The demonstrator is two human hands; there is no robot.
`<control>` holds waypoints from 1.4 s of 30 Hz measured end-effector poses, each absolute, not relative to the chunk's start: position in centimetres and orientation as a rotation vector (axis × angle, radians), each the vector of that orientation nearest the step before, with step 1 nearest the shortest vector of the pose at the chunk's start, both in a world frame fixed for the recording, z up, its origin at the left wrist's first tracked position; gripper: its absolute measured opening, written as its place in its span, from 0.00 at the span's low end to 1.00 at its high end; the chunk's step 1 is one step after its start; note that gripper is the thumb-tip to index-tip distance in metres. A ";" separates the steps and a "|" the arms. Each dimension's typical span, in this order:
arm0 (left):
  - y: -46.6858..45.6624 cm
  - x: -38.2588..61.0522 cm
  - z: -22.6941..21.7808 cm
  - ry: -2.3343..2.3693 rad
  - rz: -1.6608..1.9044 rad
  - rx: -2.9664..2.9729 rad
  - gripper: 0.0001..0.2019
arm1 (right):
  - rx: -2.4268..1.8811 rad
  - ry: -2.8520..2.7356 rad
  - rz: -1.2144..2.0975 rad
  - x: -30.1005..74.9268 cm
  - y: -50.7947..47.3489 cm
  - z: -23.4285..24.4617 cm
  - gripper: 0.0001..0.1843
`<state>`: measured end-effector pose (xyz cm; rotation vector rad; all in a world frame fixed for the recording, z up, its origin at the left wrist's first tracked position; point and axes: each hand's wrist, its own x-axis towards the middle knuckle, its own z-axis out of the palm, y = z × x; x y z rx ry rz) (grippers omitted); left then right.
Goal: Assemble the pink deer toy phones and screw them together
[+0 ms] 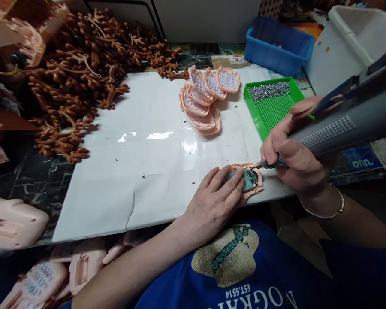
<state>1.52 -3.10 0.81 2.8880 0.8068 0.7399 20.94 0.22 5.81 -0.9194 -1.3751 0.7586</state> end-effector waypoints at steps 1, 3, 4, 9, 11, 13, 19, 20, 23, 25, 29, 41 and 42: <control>-3.1 1.5 0.8 0.805 0.748 2.888 0.14 | -0.868 -1.355 0.759 20.8 0.3 5.8 0.17; -3.1 1.5 0.8 0.802 0.758 2.889 0.14 | -0.776 -1.335 0.752 20.5 0.4 5.9 0.15; -3.1 1.5 0.8 0.802 0.755 2.886 0.13 | -0.748 -1.349 0.757 20.5 0.4 6.0 0.14; -3.2 1.5 0.7 0.795 0.718 2.854 0.13 | -0.702 -1.385 0.782 20.6 0.6 5.9 0.12; -3.1 1.5 0.6 0.786 0.710 2.850 0.13 | -0.684 -1.377 0.788 20.8 0.6 5.6 0.13; -3.1 1.5 0.4 0.789 0.712 2.839 0.14 | -0.661 -1.408 0.790 21.0 0.7 5.1 0.15; -3.1 1.6 0.3 0.798 0.671 2.789 0.15 | -0.666 -1.399 0.832 20.9 1.2 4.5 0.14; -3.1 1.6 0.2 0.797 0.669 2.788 0.15 | -0.674 -1.383 0.848 20.9 1.3 4.7 0.13; -3.0 1.5 0.1 0.777 0.690 2.795 0.16 | -0.679 -1.381 0.835 21.6 1.0 6.5 0.15; -2.9 1.3 0.1 0.760 0.714 2.799 0.16 | -0.662 -1.369 0.788 22.8 0.7 8.1 0.16; -2.8 0.8 0.1 0.776 0.765 2.774 0.18 | -0.754 -1.272 0.549 27.0 0.6 9.8 0.17; -2.4 -0.1 0.0 0.762 0.731 2.653 0.22 | -1.058 -1.085 0.120 34.9 2.1 4.5 0.19; -2.4 -0.1 0.0 0.761 0.726 2.654 0.23 | -1.052 -1.085 0.125 34.9 2.1 4.4 0.18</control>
